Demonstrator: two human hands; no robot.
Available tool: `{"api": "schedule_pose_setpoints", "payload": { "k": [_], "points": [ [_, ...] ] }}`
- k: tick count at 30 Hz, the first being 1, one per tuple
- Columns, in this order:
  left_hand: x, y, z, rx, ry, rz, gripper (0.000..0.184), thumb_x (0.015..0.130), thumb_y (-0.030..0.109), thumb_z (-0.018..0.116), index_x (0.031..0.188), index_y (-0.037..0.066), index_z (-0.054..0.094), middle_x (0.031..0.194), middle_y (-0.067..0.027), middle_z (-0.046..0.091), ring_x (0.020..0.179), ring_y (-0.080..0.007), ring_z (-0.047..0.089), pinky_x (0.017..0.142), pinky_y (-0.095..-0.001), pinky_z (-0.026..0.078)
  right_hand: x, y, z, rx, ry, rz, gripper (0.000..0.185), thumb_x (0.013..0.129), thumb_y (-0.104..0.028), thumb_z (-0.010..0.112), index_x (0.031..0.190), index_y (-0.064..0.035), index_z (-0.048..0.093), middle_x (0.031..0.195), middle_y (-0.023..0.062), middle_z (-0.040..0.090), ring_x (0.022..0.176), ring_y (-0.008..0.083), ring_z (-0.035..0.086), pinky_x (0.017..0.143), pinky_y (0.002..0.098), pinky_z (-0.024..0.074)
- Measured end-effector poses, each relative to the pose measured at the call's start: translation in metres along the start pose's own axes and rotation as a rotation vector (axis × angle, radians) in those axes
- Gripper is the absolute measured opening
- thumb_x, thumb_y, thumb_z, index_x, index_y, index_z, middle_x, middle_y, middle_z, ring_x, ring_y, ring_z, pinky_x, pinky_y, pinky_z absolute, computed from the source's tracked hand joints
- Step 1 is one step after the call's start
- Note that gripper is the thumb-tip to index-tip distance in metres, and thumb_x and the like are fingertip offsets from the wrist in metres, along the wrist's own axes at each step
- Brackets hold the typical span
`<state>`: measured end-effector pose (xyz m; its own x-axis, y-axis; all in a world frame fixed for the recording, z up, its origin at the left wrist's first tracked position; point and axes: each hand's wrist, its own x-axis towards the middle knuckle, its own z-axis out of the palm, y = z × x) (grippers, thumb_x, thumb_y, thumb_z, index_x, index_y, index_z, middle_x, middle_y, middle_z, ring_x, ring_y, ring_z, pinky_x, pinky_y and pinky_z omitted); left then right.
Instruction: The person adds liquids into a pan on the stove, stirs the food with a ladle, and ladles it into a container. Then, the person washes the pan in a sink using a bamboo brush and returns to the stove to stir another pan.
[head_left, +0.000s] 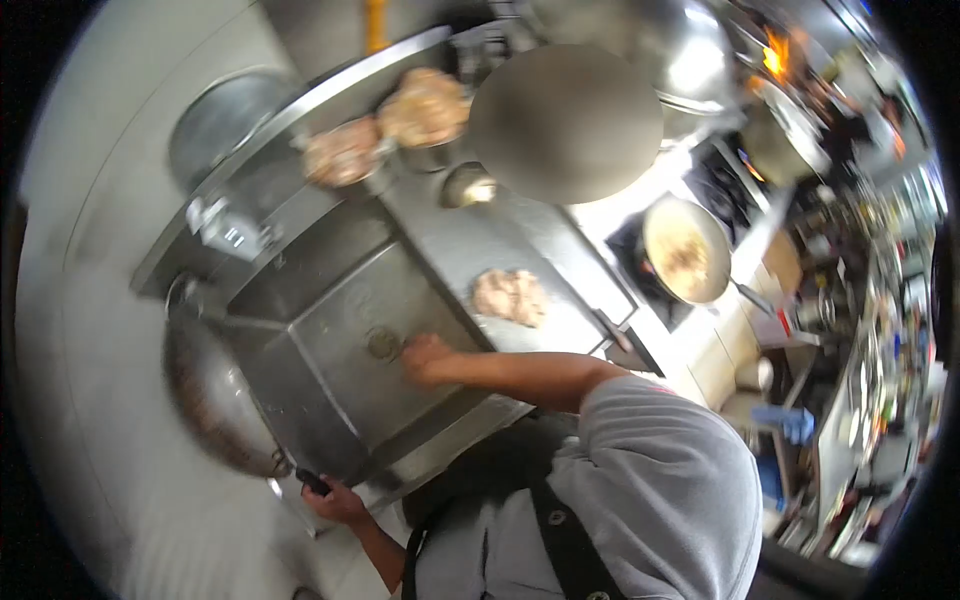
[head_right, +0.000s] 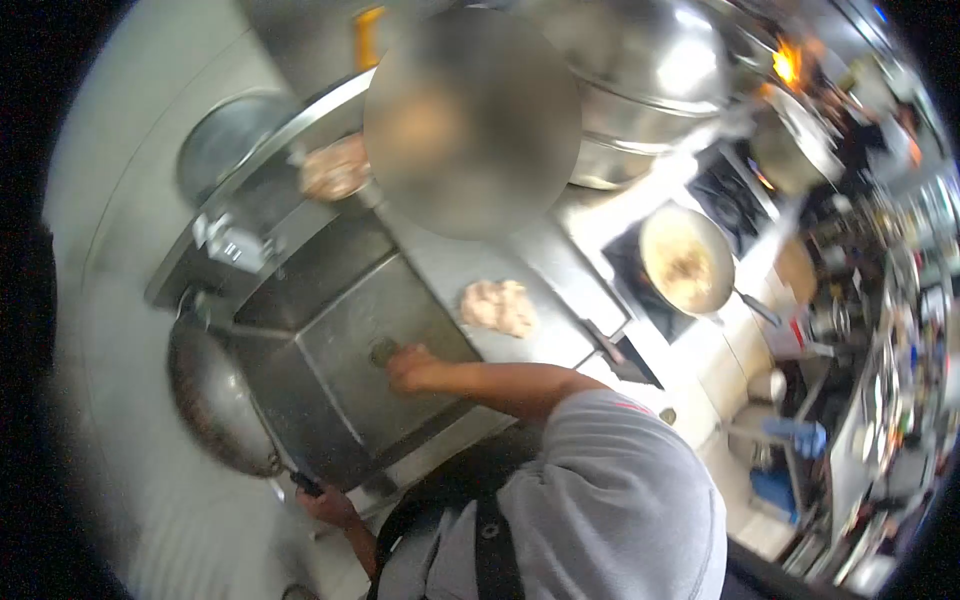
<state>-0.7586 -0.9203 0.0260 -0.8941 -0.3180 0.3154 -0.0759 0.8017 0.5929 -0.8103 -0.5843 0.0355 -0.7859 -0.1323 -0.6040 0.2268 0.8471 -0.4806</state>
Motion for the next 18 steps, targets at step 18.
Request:
{"api": "schedule_pose_setpoints", "payload": {
  "k": [18],
  "points": [
    [-0.028,0.313,0.015,-0.998,-0.509,0.927,0.028,0.088,0.027,0.063,0.089,0.003,0.049,0.094,-0.0084,0.056,0.095,-0.0228,0.051,0.085,-0.0388,0.042,-0.194,-0.011,-0.036,0.652,0.686,-0.573,0.039,0.075,-0.02,0.065,0.108,-0.0034,0.05,0.09,0.0188,0.06,0.084,0.0373,0.061,0.068,0.043,0.0481]
  ]
}}
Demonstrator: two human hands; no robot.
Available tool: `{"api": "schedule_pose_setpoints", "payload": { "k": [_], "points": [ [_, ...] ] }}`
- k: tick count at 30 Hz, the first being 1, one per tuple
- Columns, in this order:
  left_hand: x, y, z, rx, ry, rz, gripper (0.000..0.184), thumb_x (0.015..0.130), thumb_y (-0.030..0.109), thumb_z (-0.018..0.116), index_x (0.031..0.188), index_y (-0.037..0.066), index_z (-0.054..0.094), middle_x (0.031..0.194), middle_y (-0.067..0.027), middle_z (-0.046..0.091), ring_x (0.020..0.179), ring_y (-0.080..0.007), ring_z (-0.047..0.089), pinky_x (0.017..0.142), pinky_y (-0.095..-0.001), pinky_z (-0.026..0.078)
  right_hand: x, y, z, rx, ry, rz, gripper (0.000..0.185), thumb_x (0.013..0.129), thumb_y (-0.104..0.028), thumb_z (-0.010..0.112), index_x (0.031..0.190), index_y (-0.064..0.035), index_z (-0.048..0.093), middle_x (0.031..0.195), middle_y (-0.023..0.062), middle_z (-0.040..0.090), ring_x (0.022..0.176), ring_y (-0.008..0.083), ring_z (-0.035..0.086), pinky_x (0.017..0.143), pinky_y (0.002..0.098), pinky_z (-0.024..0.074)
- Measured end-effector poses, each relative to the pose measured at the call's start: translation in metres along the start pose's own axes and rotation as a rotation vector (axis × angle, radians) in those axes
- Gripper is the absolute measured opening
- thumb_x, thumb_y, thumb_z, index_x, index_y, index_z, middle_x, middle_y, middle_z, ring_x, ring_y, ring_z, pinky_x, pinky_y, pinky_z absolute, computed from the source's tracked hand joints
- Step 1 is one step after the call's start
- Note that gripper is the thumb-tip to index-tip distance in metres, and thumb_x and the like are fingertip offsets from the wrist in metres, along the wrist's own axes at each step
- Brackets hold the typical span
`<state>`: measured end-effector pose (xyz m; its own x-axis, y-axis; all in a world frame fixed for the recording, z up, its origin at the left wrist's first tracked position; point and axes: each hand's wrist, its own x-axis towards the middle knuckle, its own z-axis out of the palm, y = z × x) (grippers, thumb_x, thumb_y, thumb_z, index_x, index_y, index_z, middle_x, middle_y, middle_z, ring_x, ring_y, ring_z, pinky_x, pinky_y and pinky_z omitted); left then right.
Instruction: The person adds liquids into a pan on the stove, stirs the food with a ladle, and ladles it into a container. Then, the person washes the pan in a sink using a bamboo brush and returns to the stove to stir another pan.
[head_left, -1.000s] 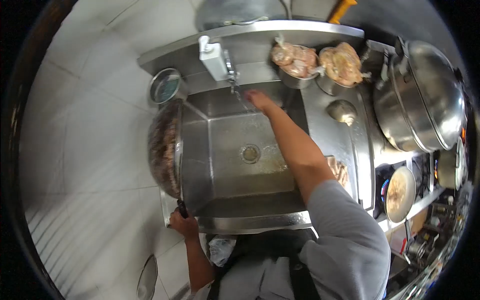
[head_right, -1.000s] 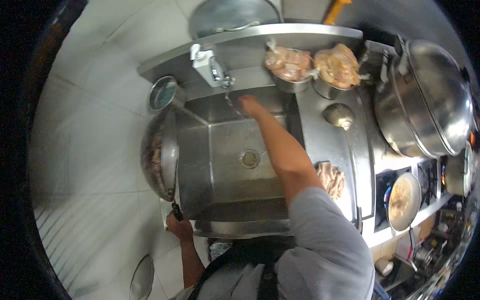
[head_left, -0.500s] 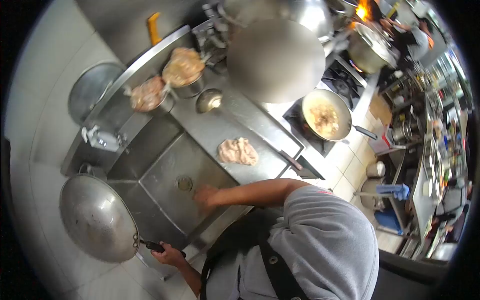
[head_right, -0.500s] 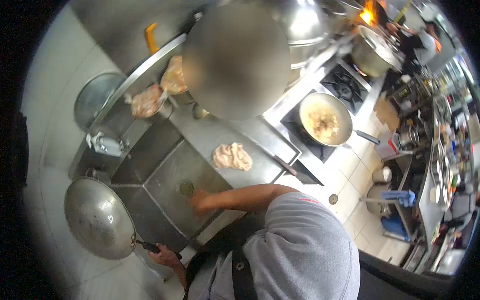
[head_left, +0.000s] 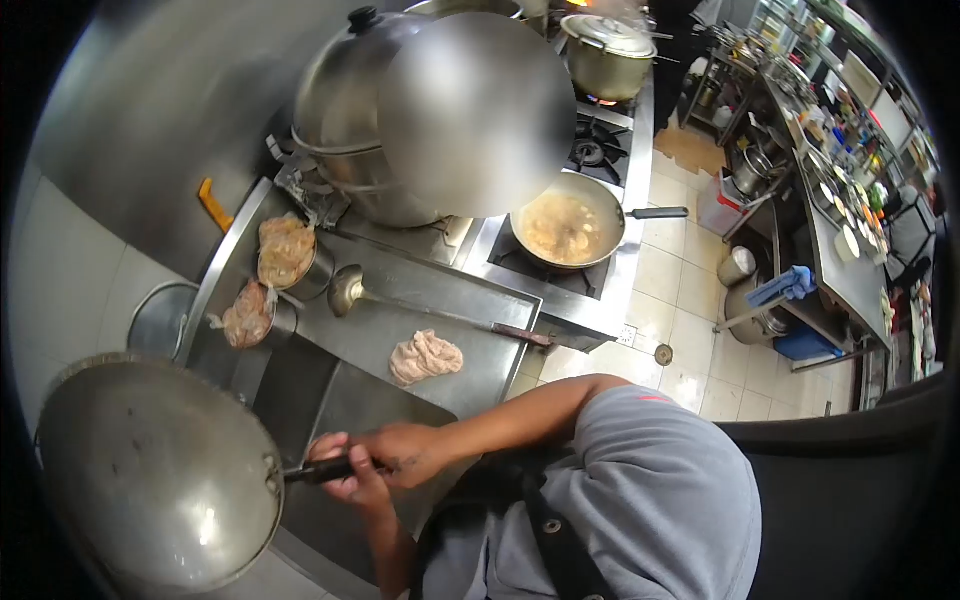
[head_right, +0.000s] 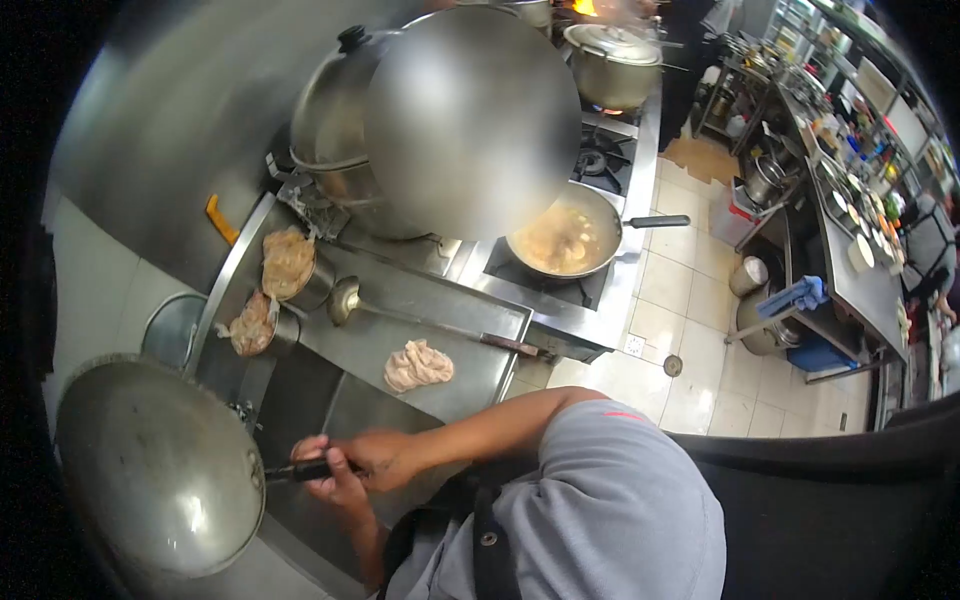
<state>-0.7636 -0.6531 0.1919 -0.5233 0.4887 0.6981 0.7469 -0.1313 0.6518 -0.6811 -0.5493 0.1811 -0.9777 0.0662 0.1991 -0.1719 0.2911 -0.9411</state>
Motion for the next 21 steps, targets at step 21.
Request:
{"api": "schedule_pose_setpoints", "payload": {
  "k": [21],
  "points": [
    [0.011,-0.05,0.078,0.179,-0.508,-0.568,0.026,0.085,0.02,0.067,0.103,0.002,0.061,0.111,-0.0106,0.062,0.103,-0.0227,0.058,0.088,-0.0357,0.044,-0.351,0.026,-0.327,-0.175,1.429,0.736,0.021,0.072,-0.014,0.074,0.073,-0.0013,0.058,0.055,0.0,0.051,0.044,0.0092,0.045,0.041,0.0286,0.0357]
  ]
}}
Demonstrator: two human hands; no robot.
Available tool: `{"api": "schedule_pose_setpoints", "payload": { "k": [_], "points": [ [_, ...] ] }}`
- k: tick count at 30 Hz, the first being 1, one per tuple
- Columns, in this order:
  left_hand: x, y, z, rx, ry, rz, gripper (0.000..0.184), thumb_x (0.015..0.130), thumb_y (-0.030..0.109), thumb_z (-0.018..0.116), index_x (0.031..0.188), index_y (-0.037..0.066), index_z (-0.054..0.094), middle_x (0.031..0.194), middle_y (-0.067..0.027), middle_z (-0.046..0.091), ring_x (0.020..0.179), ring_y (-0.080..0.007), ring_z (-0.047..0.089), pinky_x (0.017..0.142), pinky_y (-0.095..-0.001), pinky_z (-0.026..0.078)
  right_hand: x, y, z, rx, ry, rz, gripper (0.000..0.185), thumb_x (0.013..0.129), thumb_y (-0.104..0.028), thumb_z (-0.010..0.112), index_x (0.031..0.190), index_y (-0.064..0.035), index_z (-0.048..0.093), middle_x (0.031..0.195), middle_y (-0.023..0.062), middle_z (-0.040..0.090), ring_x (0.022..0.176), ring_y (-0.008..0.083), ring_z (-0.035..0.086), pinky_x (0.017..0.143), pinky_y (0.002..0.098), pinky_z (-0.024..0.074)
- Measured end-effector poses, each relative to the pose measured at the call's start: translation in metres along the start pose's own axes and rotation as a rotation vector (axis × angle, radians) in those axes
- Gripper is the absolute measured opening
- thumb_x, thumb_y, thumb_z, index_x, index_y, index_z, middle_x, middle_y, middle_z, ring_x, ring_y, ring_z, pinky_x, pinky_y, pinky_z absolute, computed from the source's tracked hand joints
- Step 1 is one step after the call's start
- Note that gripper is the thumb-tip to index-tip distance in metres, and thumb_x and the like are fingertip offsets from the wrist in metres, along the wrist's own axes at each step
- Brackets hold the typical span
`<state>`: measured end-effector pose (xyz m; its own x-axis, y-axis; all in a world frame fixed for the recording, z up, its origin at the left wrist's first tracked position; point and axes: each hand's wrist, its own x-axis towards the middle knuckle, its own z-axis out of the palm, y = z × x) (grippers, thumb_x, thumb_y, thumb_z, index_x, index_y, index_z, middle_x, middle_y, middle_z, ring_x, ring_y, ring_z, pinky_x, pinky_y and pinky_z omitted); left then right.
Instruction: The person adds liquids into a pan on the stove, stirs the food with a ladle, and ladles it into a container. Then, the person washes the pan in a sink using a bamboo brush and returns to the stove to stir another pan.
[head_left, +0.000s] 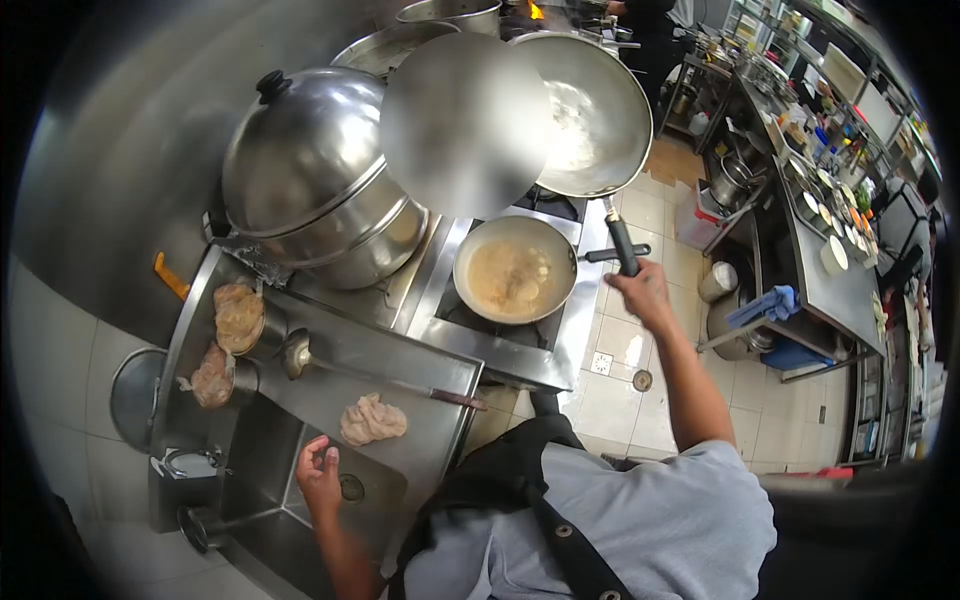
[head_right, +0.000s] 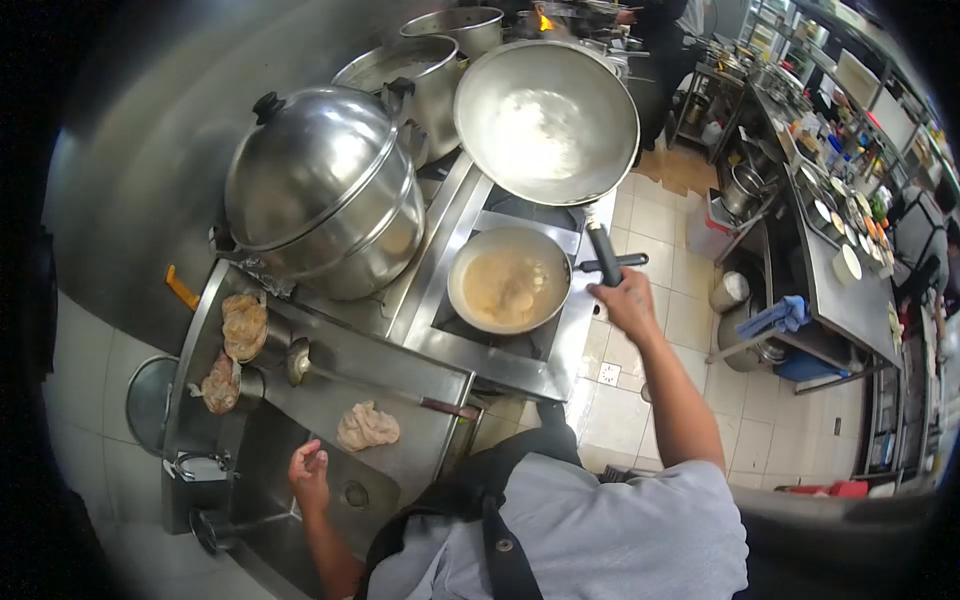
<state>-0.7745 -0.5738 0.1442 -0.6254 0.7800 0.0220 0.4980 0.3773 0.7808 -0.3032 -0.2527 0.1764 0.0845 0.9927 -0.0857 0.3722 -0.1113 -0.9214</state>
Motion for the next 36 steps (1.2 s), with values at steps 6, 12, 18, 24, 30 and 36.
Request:
{"api": "schedule_pose_setpoints", "payload": {
  "k": [6,12,18,24,30,36],
  "points": [
    [0.014,0.039,0.03,0.048,0.09,-0.144,0.027,0.085,0.02,0.067,0.105,0.003,0.061,0.109,-0.007,0.063,0.097,-0.0167,0.057,0.086,-0.0318,0.042,0.172,0.051,-0.059,-0.235,-0.08,0.055,0.024,0.069,-0.015,0.075,0.067,-0.0018,0.055,0.052,0.0031,0.049,0.04,0.0126,0.045,0.039,0.0308,0.0357],
    [-0.001,0.06,0.052,0.132,0.183,-0.211,0.023,0.083,0.015,0.068,0.102,0.002,0.062,0.102,-0.0068,0.063,0.092,-0.016,0.057,0.083,-0.0299,0.043,0.273,0.088,-0.055,-0.317,-0.231,0.093,0.024,0.068,-0.015,0.076,0.069,0.002,0.059,0.052,0.0045,0.051,0.041,0.0142,0.047,0.04,0.0305,0.0375],
    [-0.039,0.048,0.081,0.133,0.186,-0.385,0.024,0.082,0.016,0.068,0.098,-0.001,0.063,0.093,-0.0076,0.063,0.088,-0.0164,0.057,0.081,-0.03,0.044,0.32,0.111,-0.043,-0.348,-0.369,0.107,0.024,0.067,-0.014,0.077,0.069,0.0031,0.06,0.052,0.0042,0.049,0.041,0.0135,0.046,0.039,0.0295,0.0369],
    [-0.065,0.033,0.134,0.056,0.175,-0.496,0.02,0.083,0.017,0.068,0.093,0.0,0.064,0.087,-0.0068,0.064,0.082,-0.0157,0.058,0.077,-0.0297,0.046,0.348,0.135,-0.034,-0.278,-0.413,0.138,0.021,0.069,-0.011,0.076,0.07,-0.001,0.058,0.052,0.0014,0.046,0.039,0.0119,0.041,0.036,0.0286,0.0322],
    [-0.049,0.051,0.199,0.115,0.178,-0.453,0.028,0.084,0.028,0.069,0.086,0.0,0.064,0.078,-0.009,0.065,0.075,-0.0161,0.06,0.07,-0.0313,0.048,0.385,0.19,-0.032,-0.398,-0.451,0.081,0.026,0.069,-0.021,0.074,0.067,-0.0013,0.056,0.053,0.0037,0.05,0.041,0.0156,0.048,0.038,0.0316,0.0404],
    [-0.01,0.073,0.252,0.198,0.199,-0.79,0.058,0.071,0.059,0.071,0.084,0.003,0.062,0.079,-0.0137,0.066,0.076,-0.029,0.064,0.071,-0.0389,0.05,0.428,0.197,-0.039,-0.503,-0.63,0.077,0.039,0.078,-0.036,0.072,0.086,-0.0004,0.059,0.063,0.008,0.059,0.055,0.0197,0.059,0.053,0.0321,0.0488]
  ]
}}
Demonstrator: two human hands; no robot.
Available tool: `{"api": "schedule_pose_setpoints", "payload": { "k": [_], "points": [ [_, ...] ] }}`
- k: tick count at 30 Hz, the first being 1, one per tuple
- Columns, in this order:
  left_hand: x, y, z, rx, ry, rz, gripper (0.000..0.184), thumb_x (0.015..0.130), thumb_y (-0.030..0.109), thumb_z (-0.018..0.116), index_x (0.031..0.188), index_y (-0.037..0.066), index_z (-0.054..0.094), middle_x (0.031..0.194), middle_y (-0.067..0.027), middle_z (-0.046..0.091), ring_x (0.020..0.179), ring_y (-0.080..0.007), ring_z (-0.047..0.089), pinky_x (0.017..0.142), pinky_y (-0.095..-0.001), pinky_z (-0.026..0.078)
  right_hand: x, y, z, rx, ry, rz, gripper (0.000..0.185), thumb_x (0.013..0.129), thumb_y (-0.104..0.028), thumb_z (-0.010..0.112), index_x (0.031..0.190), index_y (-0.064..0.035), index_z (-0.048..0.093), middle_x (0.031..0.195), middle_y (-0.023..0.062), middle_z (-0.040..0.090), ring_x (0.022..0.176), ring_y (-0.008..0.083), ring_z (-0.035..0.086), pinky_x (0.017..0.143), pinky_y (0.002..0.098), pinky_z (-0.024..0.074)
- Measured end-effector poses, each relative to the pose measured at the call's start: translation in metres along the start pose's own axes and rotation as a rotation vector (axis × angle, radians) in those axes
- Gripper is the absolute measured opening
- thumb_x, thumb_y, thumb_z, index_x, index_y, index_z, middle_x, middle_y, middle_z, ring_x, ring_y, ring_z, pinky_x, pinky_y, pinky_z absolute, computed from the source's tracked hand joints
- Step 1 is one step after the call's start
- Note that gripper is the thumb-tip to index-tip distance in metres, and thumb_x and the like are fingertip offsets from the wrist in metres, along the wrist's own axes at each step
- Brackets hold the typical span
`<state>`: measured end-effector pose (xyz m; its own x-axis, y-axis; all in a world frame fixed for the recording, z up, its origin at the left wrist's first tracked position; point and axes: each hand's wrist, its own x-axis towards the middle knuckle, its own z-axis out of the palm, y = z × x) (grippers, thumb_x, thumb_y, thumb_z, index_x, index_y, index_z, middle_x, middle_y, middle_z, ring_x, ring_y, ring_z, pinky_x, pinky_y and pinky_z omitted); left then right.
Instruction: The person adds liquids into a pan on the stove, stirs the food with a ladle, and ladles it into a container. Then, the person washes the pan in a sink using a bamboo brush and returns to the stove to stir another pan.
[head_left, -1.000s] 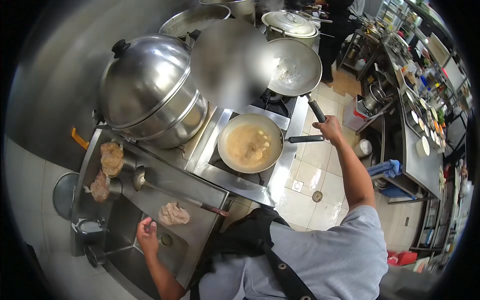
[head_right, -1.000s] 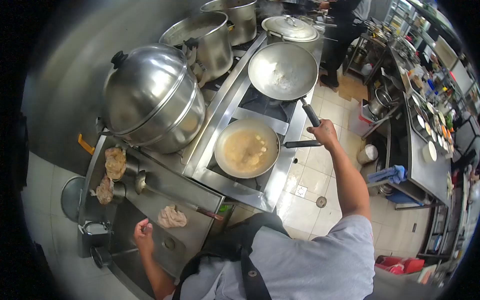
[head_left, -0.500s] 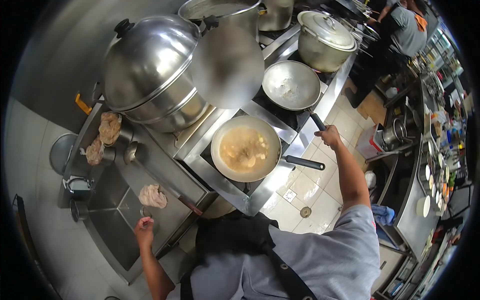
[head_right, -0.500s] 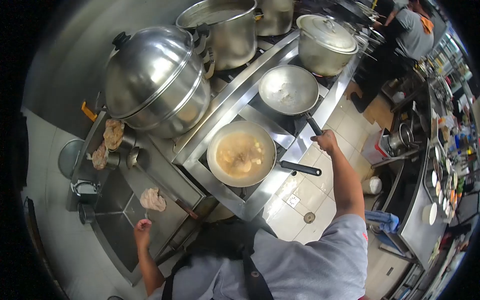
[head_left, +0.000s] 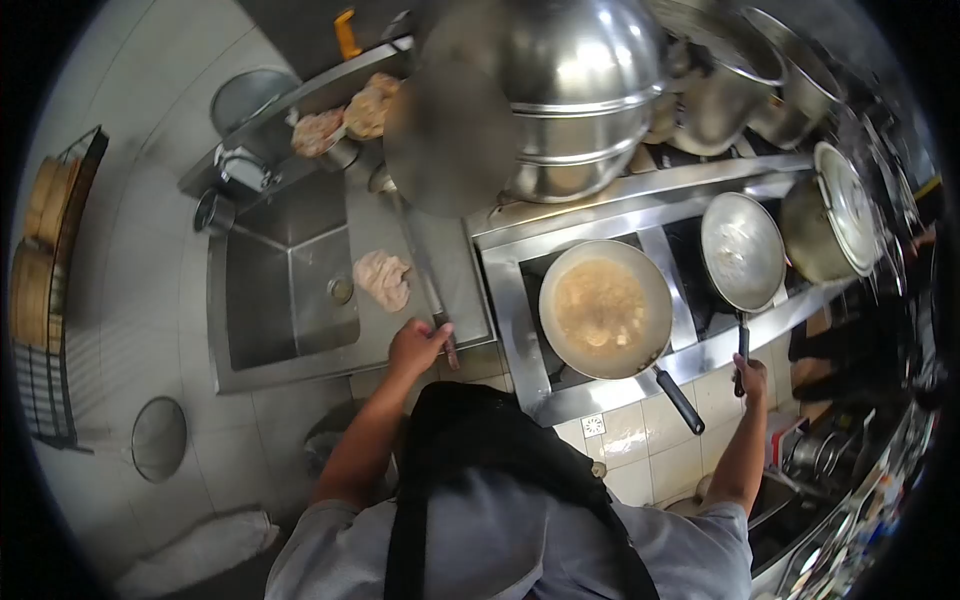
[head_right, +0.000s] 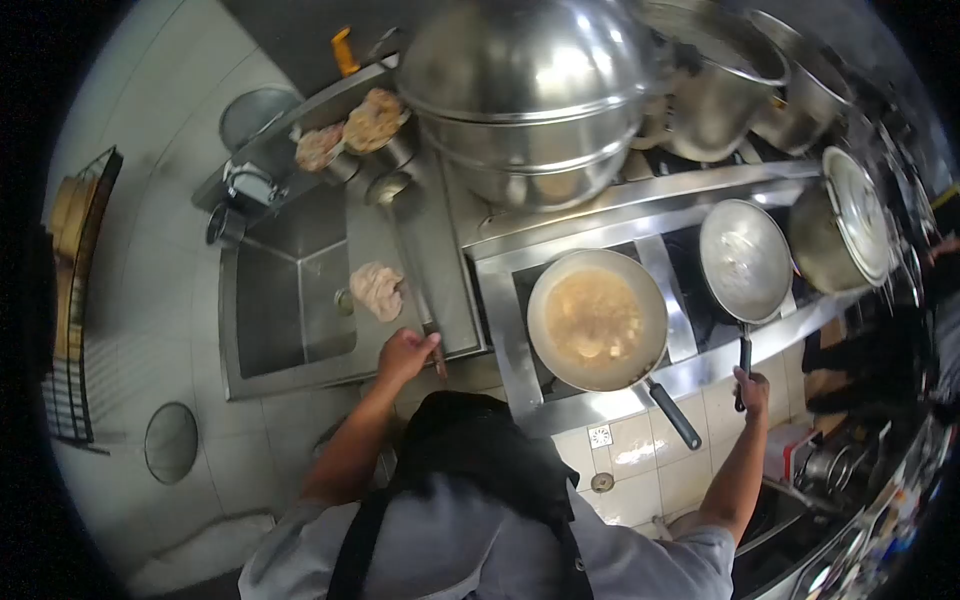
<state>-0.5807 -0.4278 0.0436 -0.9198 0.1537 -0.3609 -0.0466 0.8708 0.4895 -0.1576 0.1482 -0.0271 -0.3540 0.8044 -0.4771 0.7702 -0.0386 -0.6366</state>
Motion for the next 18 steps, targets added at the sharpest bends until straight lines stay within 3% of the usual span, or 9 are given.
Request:
{"api": "schedule_pose_setpoints", "payload": {
  "k": [1,2,5,8,11,13,15,17,18],
  "points": [
    [0.0,0.004,0.005,0.033,-0.008,0.01,0.055,0.072,0.056,0.071,0.084,0.003,0.063,0.079,-0.0132,0.066,0.076,-0.0287,0.064,0.07,-0.0382,0.049,0.028,0.032,-0.005,-0.45,0.377,-0.11,0.051,0.076,-0.037,0.075,0.1,0.0061,0.059,0.078,0.0152,0.065,0.077,0.0264,0.064,0.072,0.0384,0.0511],
    [0.002,0.007,0.009,0.063,-0.017,0.018,0.051,0.073,0.052,0.072,0.084,0.003,0.063,0.078,-0.0127,0.066,0.075,-0.0284,0.064,0.069,-0.0374,0.049,0.042,0.045,-0.011,-0.47,0.53,-0.302,0.057,0.075,-0.039,0.076,0.102,0.0077,0.056,0.083,0.0148,0.062,0.081,0.0294,0.059,0.075,0.042,0.0472],
    [0.013,-0.001,0.03,0.001,0.017,0.074,0.043,0.074,0.044,0.072,0.085,0.004,0.063,0.079,-0.0127,0.066,0.075,-0.029,0.064,0.068,-0.0375,0.049,-0.047,-0.138,-0.001,-0.04,0.567,-0.488,0.035,0.088,-0.019,0.067,0.11,0.0038,0.054,0.08,0.0049,0.06,0.072,0.0121,0.052,0.068,0.0249,0.044],
    [0.01,0.0,0.036,-0.087,-0.01,0.072,0.038,0.073,0.038,0.071,0.088,0.004,0.063,0.08,-0.013,0.066,0.076,-0.0299,0.064,0.069,-0.0385,0.049,-0.134,-0.269,0.077,0.282,0.156,-0.732,0.022,0.093,-0.012,0.059,0.11,-0.0003,0.057,0.1,0.0052,0.059,0.088,0.0114,0.055,0.077,0.0257,0.0466],
    [-0.013,0.016,0.025,-0.299,-0.101,0.133,0.037,0.08,0.039,0.069,0.089,0.004,0.063,0.077,-0.0089,0.065,0.072,-0.0207,0.062,0.066,-0.0344,0.049,-0.192,-0.311,0.195,0.209,-0.353,-0.922,0.03,0.088,-0.011,0.065,0.115,-0.0026,0.056,0.095,0.0042,0.059,0.077,0.0101,0.057,0.07,0.0248,0.0481],
    [-0.024,0.012,0.026,-0.506,-0.182,0.18,0.037,0.084,0.04,0.066,0.087,0.004,0.062,0.075,-0.0058,0.063,0.071,-0.0149,0.06,0.065,-0.0317,0.048,-0.254,-0.344,0.25,-0.181,-0.662,-0.764,0.05,0.084,-0.02,0.069,0.125,-0.0015,0.047,0.096,0.0117,0.06,0.078,0.0161,0.062,0.065,0.0249,0.0493],
    [-0.037,0.011,0.014,-0.557,-0.215,0.197,0.037,0.093,0.04,0.056,0.086,0.003,0.062,0.076,-0.0025,0.062,0.072,-0.0099,0.055,0.066,-0.0284,0.047,-0.257,-0.312,0.316,-0.182,-0.656,-0.954,0.053,0.084,-0.019,0.068,0.127,0.0005,0.043,0.094,0.0142,0.061,0.079,0.0171,0.064,0.062,0.0257,0.05],
    [-0.06,0.025,-0.016,-0.701,-0.284,0.159,0.038,0.095,0.039,0.052,0.087,0.003,0.062,0.075,-0.0022,0.061,0.072,-0.0102,0.055,0.067,-0.0281,0.047,-0.269,-0.315,0.343,0.203,-1.027,-0.433,0.052,0.081,-0.014,0.066,0.126,0.0012,0.044,0.088,0.0124,0.06,0.07,0.018,0.061,0.058,0.0263,0.0496],
    [-0.054,0.009,-0.004,-0.588,-0.236,0.211,0.026,0.092,0.024,0.055,0.085,0.001,0.063,0.078,-0.0107,0.063,0.069,-0.0208,0.061,0.068,-0.0342,0.049,-0.269,-0.318,0.351,0.392,-1.178,-0.152,0.052,0.08,-0.012,0.066,0.125,0.0016,0.044,0.085,0.0114,0.059,0.065,0.0185,0.06,0.056,0.0266,0.0494]
  ]
}}
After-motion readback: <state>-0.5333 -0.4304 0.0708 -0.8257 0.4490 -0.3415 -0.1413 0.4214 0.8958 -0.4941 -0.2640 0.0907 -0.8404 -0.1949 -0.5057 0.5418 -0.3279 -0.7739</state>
